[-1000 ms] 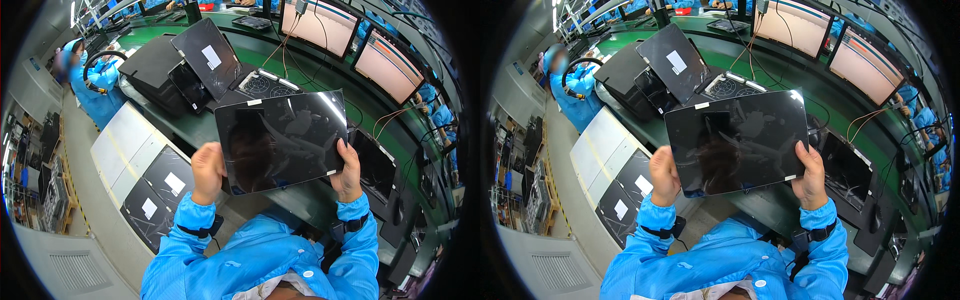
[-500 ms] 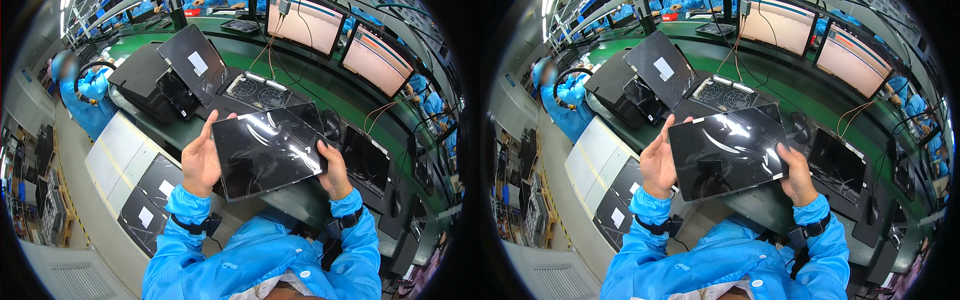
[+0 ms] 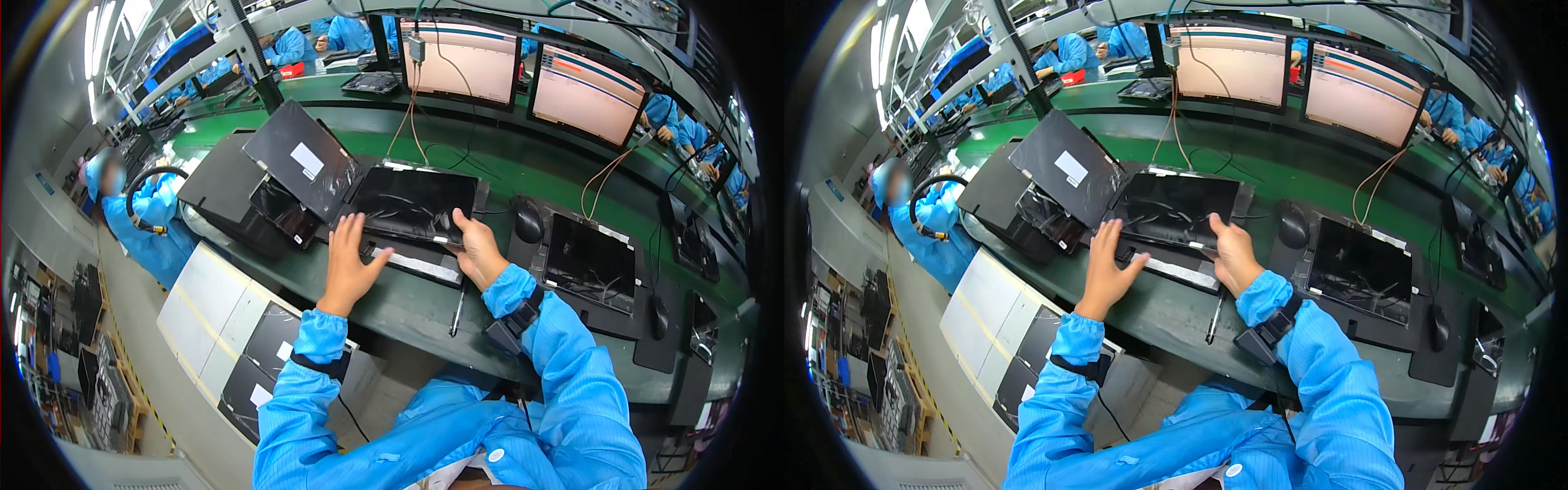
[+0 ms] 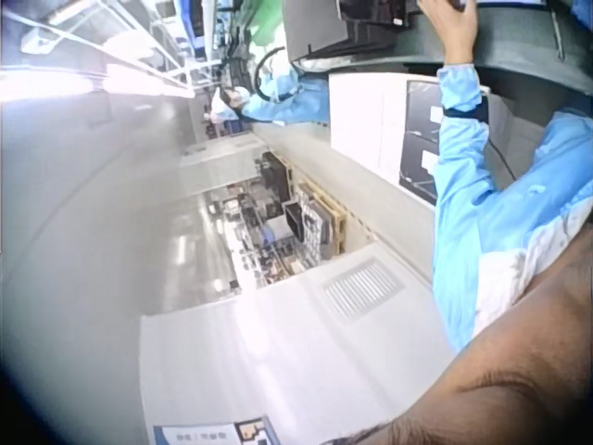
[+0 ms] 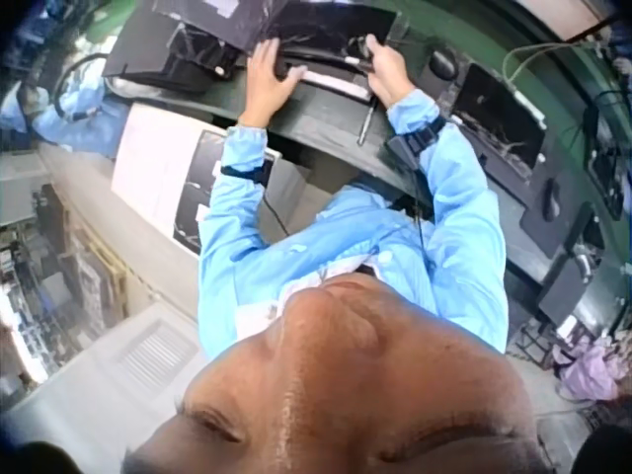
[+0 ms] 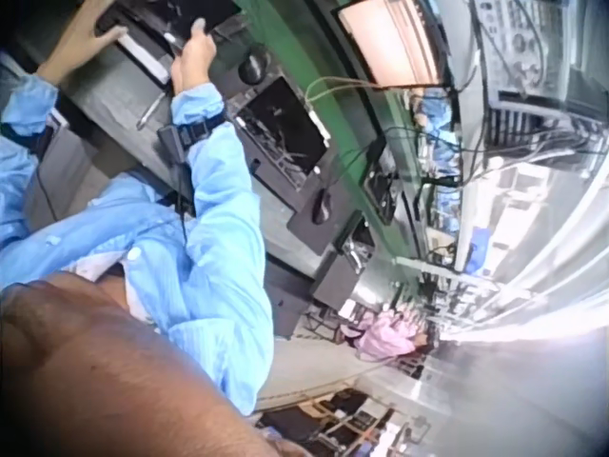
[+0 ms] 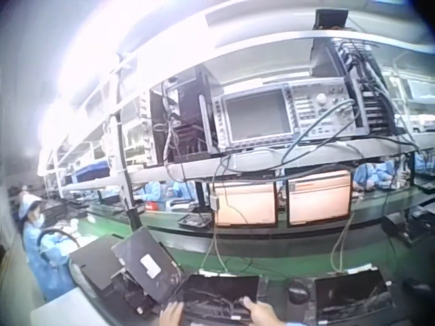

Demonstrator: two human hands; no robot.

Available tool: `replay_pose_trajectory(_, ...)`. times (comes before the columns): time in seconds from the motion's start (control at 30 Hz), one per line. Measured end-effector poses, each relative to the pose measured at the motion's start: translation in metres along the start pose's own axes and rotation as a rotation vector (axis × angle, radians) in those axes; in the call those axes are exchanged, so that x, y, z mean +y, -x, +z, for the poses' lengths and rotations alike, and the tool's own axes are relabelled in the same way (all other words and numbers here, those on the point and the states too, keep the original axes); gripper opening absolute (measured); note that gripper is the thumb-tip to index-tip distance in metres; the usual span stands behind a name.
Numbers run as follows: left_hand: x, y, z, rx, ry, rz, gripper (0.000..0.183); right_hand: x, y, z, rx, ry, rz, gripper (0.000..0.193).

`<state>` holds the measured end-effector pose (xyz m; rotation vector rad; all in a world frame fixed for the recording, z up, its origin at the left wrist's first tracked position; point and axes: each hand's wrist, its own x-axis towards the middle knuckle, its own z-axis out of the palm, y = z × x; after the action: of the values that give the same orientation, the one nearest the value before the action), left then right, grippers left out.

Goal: Assembling and testing tablet-like electronic devices on a production line.

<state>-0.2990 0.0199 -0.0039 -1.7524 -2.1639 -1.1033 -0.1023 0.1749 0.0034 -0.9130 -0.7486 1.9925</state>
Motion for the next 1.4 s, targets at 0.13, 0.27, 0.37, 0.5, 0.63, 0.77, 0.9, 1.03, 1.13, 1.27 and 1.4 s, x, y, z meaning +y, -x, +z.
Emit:
replay_pose_trajectory(0.13,-0.003,-0.021,0.015,-0.118,-0.169,0.113,0.085,0.004,-0.011,0.0,-0.063,-0.026,0.068,0.025)
replay_pose_trajectory(0.27,-0.007,-0.045,0.019,-0.167,-0.159,0.091,0.066,-0.037,-0.01,0.001,-0.222,0.502,0.339,0.04)
replay_pose_trajectory(0.37,-0.014,-0.041,0.021,-0.085,-0.258,0.155,0.061,-0.068,0.011,-0.001,-0.224,1.192,0.036,0.052)
replay_pose_trajectory(0.5,-0.043,-0.041,0.03,-0.266,-0.229,0.077,0.065,-0.067,0.07,-0.052,-0.615,1.357,-0.458,0.047)
replay_pose_trajectory(0.63,-0.033,-0.038,0.025,-0.333,-0.293,-0.025,0.067,-0.121,0.185,-0.12,-0.82,1.39,-0.485,0.044)
replay_pose_trajectory(0.77,-0.019,-0.025,0.044,-0.117,-0.073,-0.03,0.056,-0.17,0.253,-0.228,-0.248,1.258,-0.553,0.041)
replay_pose_trajectory(0.9,0.027,0.002,0.02,0.066,0.388,-0.137,0.038,-0.216,0.298,-0.354,0.635,1.47,-0.584,0.034)
replay_pose_trajectory(1.03,0.081,0.031,0.036,0.171,0.288,-0.141,0.034,-0.259,0.291,-0.425,0.822,0.788,-0.445,0.037)
replay_pose_trajectory(1.13,0.099,0.057,0.044,0.142,0.225,-0.066,0.03,-0.306,0.23,-0.451,0.685,0.236,-0.352,0.06)
replay_pose_trajectory(1.27,0.116,0.068,0.056,0.174,0.099,-0.026,0.024,-0.357,0.133,-0.491,0.767,-0.217,-0.269,0.092)
replay_pose_trajectory(1.4,0.11,0.066,0.057,0.163,0.069,-0.052,0.023,-0.388,0.083,-0.522,1.041,-0.048,-0.295,0.067)
